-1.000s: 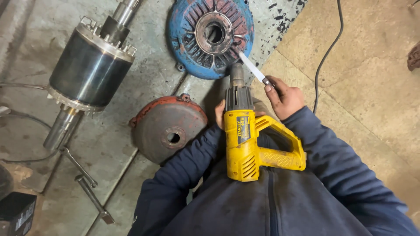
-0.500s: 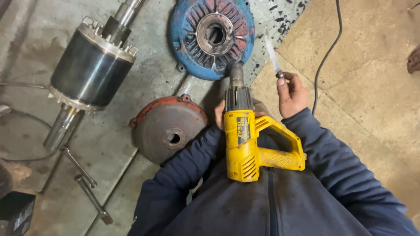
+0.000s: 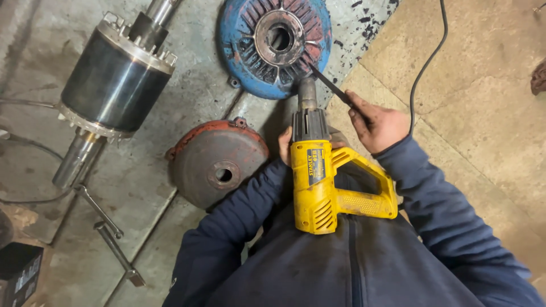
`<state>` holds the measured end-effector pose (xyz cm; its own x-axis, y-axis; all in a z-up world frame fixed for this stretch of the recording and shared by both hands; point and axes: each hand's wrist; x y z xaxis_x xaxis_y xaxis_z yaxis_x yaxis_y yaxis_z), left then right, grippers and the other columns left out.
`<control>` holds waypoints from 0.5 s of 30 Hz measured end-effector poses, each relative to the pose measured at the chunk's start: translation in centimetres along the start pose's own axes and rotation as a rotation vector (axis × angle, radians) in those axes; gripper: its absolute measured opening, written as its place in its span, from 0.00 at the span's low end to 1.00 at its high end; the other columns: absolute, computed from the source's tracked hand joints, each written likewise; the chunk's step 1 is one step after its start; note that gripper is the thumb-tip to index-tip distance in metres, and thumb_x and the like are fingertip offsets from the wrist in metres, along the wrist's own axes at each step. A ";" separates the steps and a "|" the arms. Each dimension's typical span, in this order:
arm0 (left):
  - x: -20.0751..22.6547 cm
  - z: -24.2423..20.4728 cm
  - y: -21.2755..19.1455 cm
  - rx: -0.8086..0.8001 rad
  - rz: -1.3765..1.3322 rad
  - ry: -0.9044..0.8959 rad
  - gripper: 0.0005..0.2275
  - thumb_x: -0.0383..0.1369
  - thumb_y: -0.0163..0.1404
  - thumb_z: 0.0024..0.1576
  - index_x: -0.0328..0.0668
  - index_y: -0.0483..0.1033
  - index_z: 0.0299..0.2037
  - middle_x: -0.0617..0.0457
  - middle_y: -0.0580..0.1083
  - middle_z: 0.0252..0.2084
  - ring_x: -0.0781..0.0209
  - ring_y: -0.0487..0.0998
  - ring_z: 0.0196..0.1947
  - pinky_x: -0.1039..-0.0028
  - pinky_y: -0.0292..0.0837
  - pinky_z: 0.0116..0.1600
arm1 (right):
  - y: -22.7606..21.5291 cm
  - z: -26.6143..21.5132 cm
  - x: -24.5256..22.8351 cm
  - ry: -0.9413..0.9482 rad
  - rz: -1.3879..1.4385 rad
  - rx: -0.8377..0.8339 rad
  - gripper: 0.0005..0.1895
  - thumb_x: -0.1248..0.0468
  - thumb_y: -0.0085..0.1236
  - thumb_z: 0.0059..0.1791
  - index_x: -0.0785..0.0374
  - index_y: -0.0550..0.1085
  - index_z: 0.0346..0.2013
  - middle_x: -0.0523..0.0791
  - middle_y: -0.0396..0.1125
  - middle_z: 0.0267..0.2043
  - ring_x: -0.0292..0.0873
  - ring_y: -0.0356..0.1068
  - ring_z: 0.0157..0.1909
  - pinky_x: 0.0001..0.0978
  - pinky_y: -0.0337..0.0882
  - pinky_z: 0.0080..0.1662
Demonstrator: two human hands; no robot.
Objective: The person uses a yellow heat gun to apply heat to a blue circular mechanical part while simultaneously scraping its surface with a metal tool. The person moves the heat gun around the part's circumference and uses the tool to remove debris.
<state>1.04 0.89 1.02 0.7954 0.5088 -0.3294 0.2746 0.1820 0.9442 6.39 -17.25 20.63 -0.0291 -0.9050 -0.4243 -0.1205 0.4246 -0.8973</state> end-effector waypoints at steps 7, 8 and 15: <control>0.1 0.6 2.1 -0.031 0.150 0.071 0.47 0.67 0.37 0.57 0.23 0.61 0.68 0.23 0.66 0.66 0.32 0.67 0.69 0.50 0.58 0.75 | -4.2 1.9 -3.3 -0.125 -0.351 -0.094 0.18 0.56 0.58 0.54 0.45 0.78 0.60 0.46 0.73 0.27 0.51 0.72 0.25 0.43 0.69 0.27; 0.0 0.6 2.3 -0.021 0.102 0.071 0.47 0.67 0.36 0.56 0.23 0.61 0.68 0.24 0.67 0.66 0.31 0.66 0.69 0.49 0.57 0.76 | -4.2 1.8 -3.4 -0.135 -0.375 -0.101 0.18 0.56 0.58 0.54 0.44 0.78 0.59 0.46 0.74 0.27 0.51 0.72 0.25 0.43 0.68 0.26; 0.1 0.6 1.1 -0.018 0.145 0.047 0.51 0.70 0.33 0.55 0.20 0.60 0.69 0.26 0.67 0.66 0.35 0.67 0.69 0.51 0.56 0.76 | -2.7 2.8 -3.7 -0.044 -0.318 -0.144 0.18 0.56 0.58 0.54 0.46 0.79 0.60 0.49 0.73 0.25 0.52 0.72 0.24 0.44 0.71 0.29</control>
<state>1.75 0.69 2.03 0.7998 0.5695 -0.1895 0.1481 0.1188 0.9818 9.60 -14.96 24.32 0.0749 -0.9882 -0.1338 -0.2552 0.1107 -0.9605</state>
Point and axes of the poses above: each hand's wrist, its own z-axis towards the middle knuckle, its own y-axis out of the palm, x = y × z
